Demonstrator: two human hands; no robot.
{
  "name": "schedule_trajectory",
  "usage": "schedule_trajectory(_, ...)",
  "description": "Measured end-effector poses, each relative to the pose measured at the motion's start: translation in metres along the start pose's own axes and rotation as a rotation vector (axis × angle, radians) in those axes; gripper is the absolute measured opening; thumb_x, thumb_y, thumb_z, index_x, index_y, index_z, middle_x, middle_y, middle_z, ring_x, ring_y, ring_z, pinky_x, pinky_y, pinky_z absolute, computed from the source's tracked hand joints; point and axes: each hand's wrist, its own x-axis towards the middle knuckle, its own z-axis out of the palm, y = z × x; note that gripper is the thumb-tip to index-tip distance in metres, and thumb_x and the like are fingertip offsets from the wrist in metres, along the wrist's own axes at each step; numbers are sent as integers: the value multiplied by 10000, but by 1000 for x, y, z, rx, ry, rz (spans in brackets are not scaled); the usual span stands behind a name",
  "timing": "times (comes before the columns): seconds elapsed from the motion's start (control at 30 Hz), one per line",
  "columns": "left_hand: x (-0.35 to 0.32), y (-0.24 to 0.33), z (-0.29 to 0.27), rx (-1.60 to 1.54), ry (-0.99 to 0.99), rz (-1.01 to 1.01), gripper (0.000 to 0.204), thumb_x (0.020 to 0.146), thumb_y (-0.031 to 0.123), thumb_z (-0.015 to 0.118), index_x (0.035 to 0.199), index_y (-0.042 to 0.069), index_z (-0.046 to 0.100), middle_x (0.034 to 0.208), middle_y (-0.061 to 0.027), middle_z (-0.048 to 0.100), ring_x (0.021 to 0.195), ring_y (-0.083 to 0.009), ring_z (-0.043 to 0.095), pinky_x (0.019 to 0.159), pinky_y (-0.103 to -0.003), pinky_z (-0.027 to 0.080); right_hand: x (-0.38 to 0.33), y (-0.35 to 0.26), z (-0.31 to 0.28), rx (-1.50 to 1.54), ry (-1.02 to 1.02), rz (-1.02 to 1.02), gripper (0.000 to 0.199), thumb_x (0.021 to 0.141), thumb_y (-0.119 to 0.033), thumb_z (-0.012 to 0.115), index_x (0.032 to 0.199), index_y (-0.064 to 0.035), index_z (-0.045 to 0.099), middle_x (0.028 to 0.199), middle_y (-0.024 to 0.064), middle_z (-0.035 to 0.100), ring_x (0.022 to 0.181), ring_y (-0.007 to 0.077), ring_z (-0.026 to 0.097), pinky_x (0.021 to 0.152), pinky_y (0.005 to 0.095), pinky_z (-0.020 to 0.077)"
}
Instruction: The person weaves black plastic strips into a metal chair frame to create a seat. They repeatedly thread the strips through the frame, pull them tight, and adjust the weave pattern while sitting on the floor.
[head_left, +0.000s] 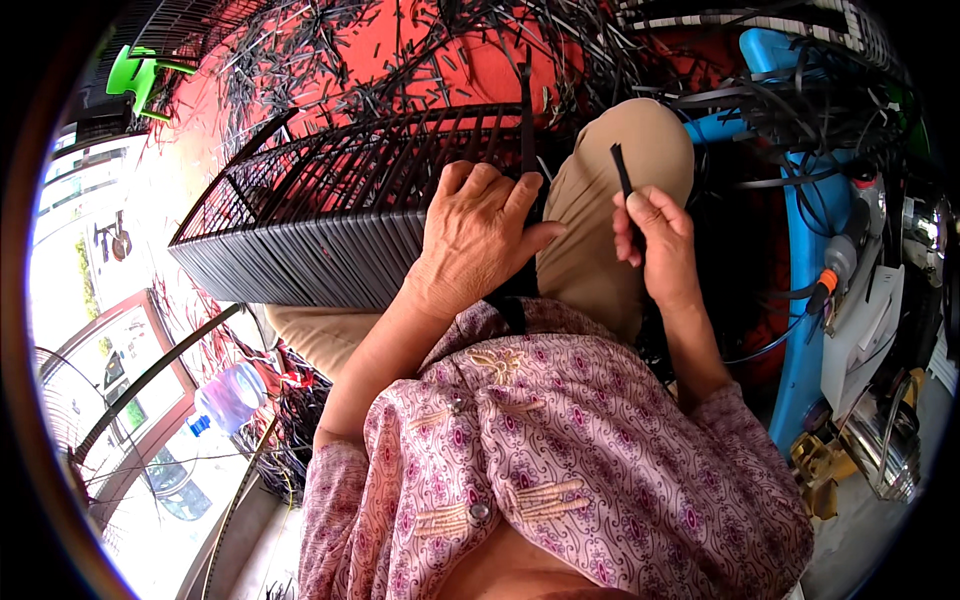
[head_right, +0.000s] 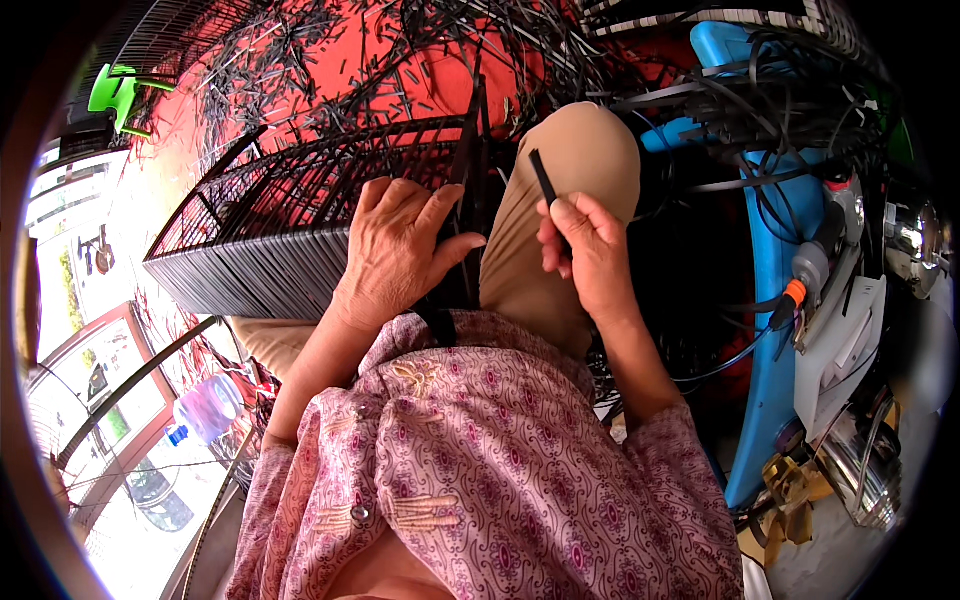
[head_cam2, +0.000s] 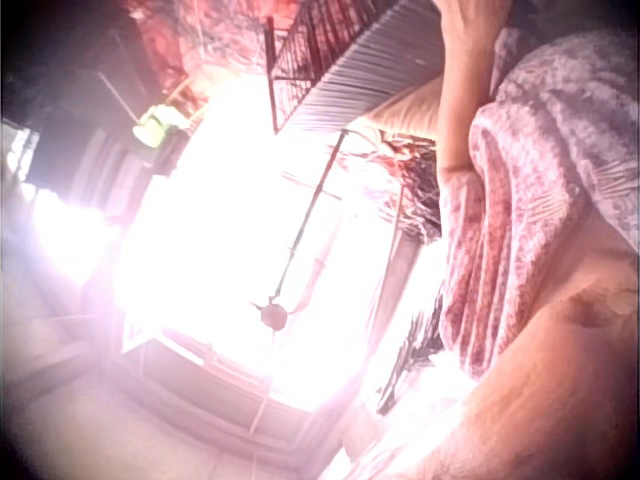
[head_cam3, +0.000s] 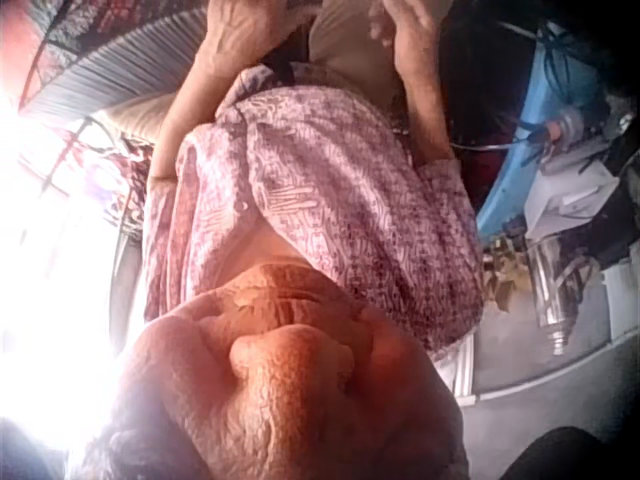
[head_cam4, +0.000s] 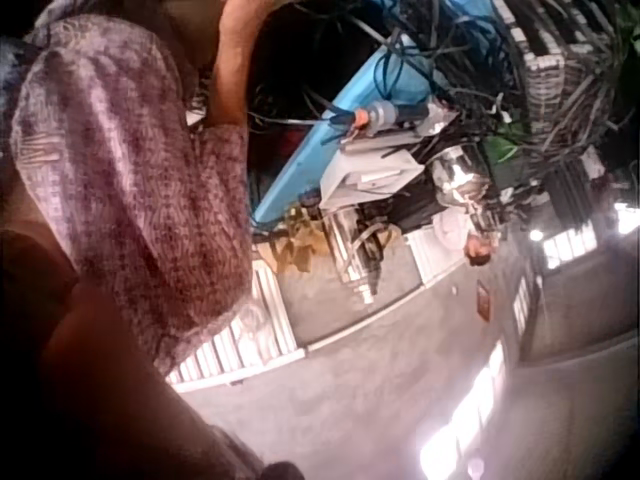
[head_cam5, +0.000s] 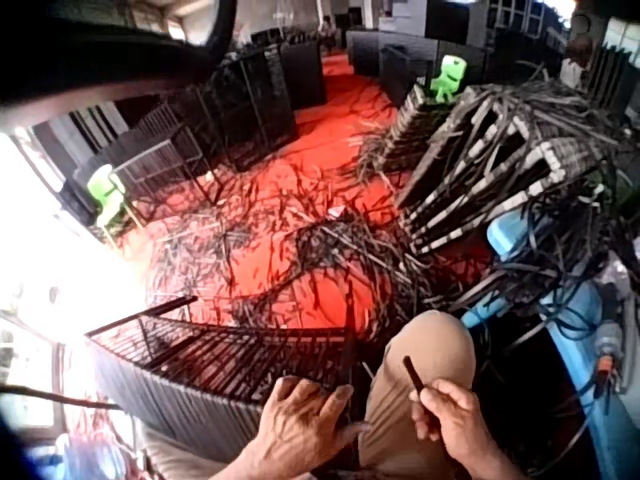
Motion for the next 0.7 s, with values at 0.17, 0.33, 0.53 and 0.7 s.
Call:
schedule_trajectory(0.17,11,-13,-9,-24,120,-10,300,746,319,764,914,90,668,655,-46,569,636,-224,552,696,-349,439,46,-46,-1,-118,-3,-268,258,989,-264,529,965,-36,648,713,-25,553,517,32,468,452,192,319)
schedule_trajectory(0.33,9,-32,-53,12,217,6,250,745,282,760,865,82,668,606,-29,578,593,-213,538,669,-349,433,150,-77,25,-292,-114,-486,283,977,-302,514,967,-53,646,755,-10,609,582,57,529,515,220,369)
schedule_trajectory(0.53,-15,-36,-97,25,252,-33,211,696,255,765,810,96,688,596,-18,541,602,-221,536,694,-352,449,265,-78,98,-803,-301,-661,343,950,-278,447,945,12,629,852,141,669,812,232,640,746,369,492)
schedule_trajectory(0.7,-33,-48,-123,30,297,-83,219,638,222,759,801,91,692,607,-13,551,625,-245,542,732,-368,466,327,-28,150,-913,-609,-495,275,922,-284,537,979,-64,692,889,93,715,865,242,683,782,363,527)
